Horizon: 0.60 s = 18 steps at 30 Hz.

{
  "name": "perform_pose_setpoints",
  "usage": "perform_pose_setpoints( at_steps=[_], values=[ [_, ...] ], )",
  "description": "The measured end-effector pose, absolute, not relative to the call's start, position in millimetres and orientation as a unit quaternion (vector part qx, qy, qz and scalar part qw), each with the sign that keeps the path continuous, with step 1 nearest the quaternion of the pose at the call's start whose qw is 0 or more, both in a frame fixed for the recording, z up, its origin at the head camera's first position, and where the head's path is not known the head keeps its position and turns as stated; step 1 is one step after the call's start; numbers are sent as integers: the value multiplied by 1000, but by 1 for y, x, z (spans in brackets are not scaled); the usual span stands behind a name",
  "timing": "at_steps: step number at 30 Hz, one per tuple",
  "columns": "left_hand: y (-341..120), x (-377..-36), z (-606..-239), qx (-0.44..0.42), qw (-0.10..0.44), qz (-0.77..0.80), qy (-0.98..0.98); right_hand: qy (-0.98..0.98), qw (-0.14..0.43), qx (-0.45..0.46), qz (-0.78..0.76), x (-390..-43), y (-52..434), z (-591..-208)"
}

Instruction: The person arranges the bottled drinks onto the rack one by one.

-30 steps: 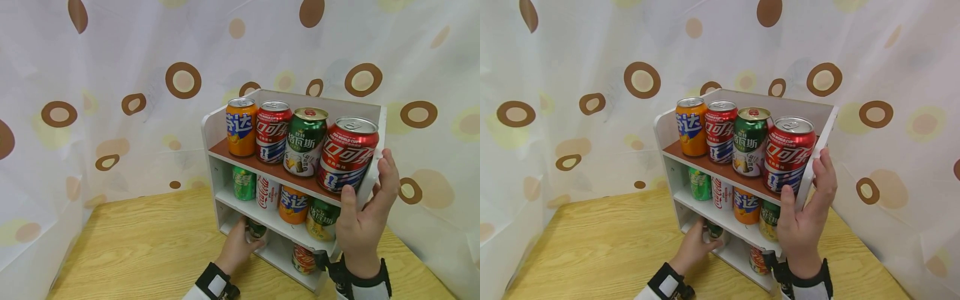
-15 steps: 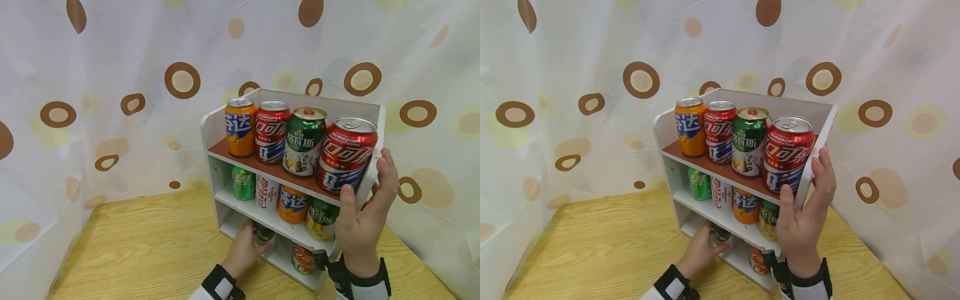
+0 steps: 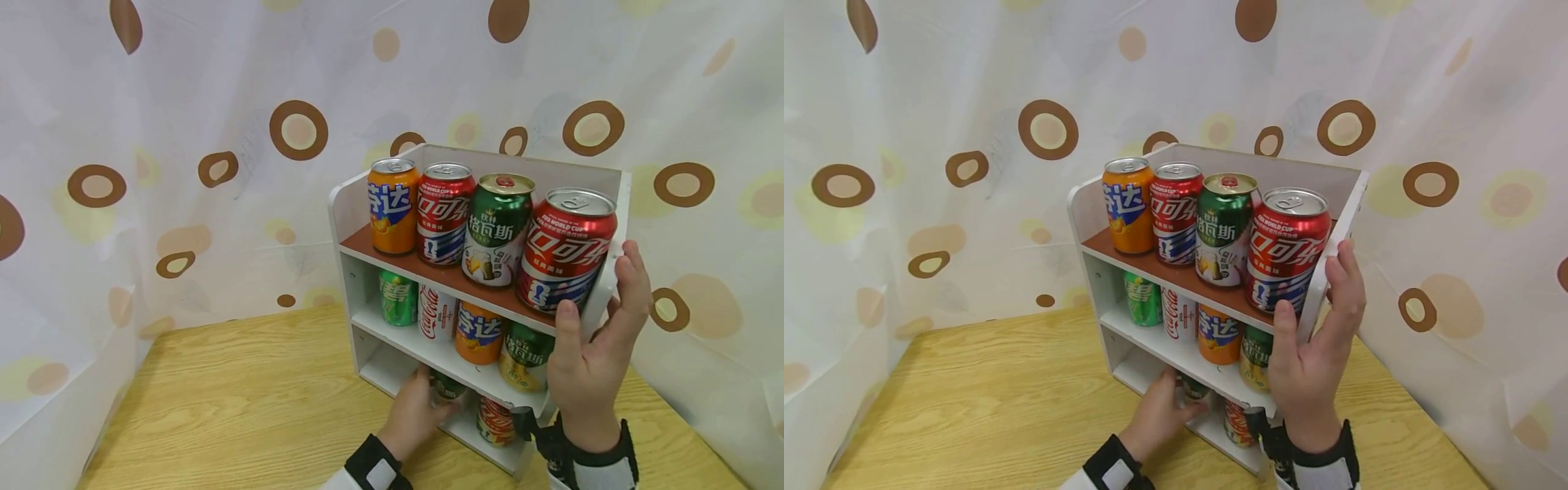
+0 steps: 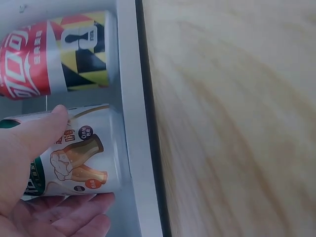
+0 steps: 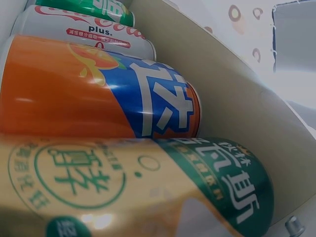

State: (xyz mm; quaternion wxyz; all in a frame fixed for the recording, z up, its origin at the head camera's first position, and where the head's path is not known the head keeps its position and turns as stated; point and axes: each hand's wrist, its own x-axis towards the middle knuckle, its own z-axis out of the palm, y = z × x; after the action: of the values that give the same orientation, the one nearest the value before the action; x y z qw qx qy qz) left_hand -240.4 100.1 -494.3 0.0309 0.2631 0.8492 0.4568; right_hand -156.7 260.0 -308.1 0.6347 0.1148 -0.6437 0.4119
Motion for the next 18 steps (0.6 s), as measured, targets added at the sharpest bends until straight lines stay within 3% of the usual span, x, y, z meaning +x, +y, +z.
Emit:
perform_pose_setpoints(
  at_steps=[18],
  values=[
    [113, -227, -491, 259, 16, 437, 861, -648, 629, 113, 414, -156, 260, -309]
  ],
)
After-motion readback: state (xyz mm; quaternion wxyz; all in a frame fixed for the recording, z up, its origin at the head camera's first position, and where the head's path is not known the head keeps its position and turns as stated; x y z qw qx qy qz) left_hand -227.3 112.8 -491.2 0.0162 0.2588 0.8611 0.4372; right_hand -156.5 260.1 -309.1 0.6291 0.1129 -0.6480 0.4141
